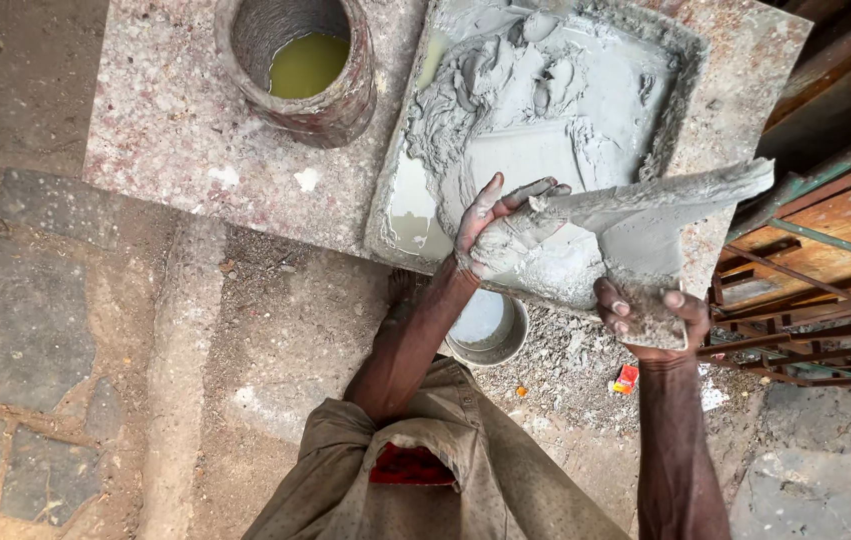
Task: The person applies a white cement-like substance onto rectangular boards using a trowel. They scoop material from a bucket, spread it evenly across the board surface, and repeat the process on multiple boards placed on the ground.
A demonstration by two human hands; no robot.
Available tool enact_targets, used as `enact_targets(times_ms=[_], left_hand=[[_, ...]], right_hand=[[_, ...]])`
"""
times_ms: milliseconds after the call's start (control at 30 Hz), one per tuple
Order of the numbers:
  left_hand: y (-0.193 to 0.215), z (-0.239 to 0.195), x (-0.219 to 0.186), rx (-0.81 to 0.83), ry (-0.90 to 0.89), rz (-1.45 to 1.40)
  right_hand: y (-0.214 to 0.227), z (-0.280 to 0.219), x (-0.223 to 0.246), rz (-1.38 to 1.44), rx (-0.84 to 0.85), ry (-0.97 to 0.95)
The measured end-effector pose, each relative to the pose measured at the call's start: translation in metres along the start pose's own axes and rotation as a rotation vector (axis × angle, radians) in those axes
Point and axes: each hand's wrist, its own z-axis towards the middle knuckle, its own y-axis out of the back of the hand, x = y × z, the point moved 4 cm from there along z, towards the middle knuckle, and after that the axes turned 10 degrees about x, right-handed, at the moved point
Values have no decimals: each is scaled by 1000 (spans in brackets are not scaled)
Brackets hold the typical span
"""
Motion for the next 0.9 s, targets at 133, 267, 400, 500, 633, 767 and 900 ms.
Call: enact_targets(times_ms=[133,267,400,500,633,767,900], left_hand=[[12,14,16,14,-248,-123],[11,32,15,-263,-431,115],[-45,15,5,-347,-578,283],[-79,7,-4,-466,-552,296],[-111,8,-13,-148,-455,325],[-112,-10,-1,-238,-473,372],[-133,-20,59,-37,-333,199]], right_hand=[[-7,3,-12,-676,-174,-88],[-32,18,-49,-1570,-161,-226],[-53,20,-62,-1614,-130,-218],[-42,11,-54,-1391,-308,-472],[-30,-2,-34,-1397,-414,-490],[-28,-23,-24,-533,-344,4],[-33,-37,-52,347,118,273]])
